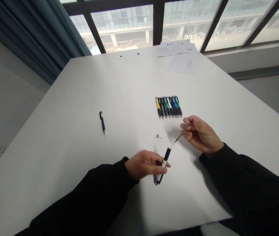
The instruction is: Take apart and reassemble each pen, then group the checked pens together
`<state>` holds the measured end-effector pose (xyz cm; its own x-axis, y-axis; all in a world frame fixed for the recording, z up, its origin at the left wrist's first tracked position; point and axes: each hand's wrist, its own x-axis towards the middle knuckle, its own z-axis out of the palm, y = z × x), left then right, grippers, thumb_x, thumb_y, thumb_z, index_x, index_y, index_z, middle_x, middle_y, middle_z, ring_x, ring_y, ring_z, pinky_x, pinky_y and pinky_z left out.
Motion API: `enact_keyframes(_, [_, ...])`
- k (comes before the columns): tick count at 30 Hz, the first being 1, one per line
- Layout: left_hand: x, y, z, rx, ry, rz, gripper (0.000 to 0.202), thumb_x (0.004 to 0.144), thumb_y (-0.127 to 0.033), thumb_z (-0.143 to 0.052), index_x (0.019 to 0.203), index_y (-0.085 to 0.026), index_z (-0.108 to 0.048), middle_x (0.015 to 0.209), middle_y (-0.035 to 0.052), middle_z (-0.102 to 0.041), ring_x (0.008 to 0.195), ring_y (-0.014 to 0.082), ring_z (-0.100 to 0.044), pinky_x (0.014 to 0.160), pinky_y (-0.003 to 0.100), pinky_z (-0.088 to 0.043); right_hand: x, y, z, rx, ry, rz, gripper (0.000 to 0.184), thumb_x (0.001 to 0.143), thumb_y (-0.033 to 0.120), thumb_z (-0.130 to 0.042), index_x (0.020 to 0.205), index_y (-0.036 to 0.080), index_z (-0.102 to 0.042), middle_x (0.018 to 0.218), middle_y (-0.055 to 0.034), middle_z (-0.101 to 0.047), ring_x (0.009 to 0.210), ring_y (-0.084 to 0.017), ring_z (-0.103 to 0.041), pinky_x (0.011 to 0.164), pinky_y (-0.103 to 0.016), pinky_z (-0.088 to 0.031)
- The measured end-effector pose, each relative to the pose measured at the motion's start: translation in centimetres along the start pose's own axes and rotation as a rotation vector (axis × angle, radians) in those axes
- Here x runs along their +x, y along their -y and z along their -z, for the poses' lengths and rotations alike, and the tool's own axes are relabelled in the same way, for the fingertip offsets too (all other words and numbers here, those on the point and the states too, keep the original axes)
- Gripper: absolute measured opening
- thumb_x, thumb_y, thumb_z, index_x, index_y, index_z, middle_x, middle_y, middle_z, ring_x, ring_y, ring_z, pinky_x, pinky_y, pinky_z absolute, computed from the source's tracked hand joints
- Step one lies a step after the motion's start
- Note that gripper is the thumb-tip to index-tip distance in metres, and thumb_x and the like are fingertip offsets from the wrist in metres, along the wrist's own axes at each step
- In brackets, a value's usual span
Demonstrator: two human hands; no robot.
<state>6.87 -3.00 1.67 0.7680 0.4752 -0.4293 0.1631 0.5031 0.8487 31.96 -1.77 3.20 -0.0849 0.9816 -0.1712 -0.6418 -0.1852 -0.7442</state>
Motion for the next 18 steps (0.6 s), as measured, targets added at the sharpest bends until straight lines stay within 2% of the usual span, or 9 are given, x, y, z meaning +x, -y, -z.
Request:
enact_keyframes(5, [0.1,-0.2,0.0,0.055,-0.007,-0.020,0.037,0.069,-0.033,-0.082,0.097,-0.009,-0.077,0.076,0.0058,-0.066,0.066,0.0115,-0.056,0.061,0.023,-0.045,0.0,-0.2,0.2,-0.072,0.031,0.013,0.015,0.079,0.033,-0.079,0.082,0.023,-0.068,0.082,0.0023,-0.059,0.064,-0.006,-0.049,0.053,-0.017,-0.044])
enact_keyframes(9, [0.1,-0.4,-0.2,0.039,-0.002,-0.002,0.039,0.071,-0.035,-0.082,0.098,-0.008,-0.076,0.068,0.0034,-0.062,0.060,0.0097,-0.053,0.055,0.021,-0.042,-0.2,-0.7,0.1,-0.198,0.085,0.029,0.015,0.078,0.032,-0.080,0.082,0.021,-0.071,0.080,-0.0004,-0.063,0.058,-0.008,-0.050,0.051,-0.022,-0.042])
enact_keyframes(14, [0.2,-0.2,-0.2,0.007,0.008,0.003,0.041,0.071,-0.035,-0.082,0.100,-0.007,-0.074,0.064,0.0017,-0.061,0.056,0.0086,-0.053,0.053,0.021,-0.042,-0.8,-1.9,-0.6,-0.399,0.193,-0.035,0.017,0.074,0.031,-0.082,0.078,0.016,-0.075,0.075,-0.0041,-0.067,0.054,-0.010,-0.052,0.050,-0.026,-0.041])
enact_keyframes(18, [0.3,0.0,-0.2,-0.023,0.021,-0.001,0.042,0.069,-0.036,-0.083,0.098,-0.007,-0.074,0.068,0.0032,-0.064,0.057,0.0095,-0.056,0.055,0.022,-0.045,-1.0,-2.4,-1.1,-0.403,0.243,-0.075,0.014,0.072,0.028,-0.083,0.076,0.017,-0.076,0.077,-0.0036,-0.067,0.056,-0.010,-0.052,0.052,-0.026,-0.040])
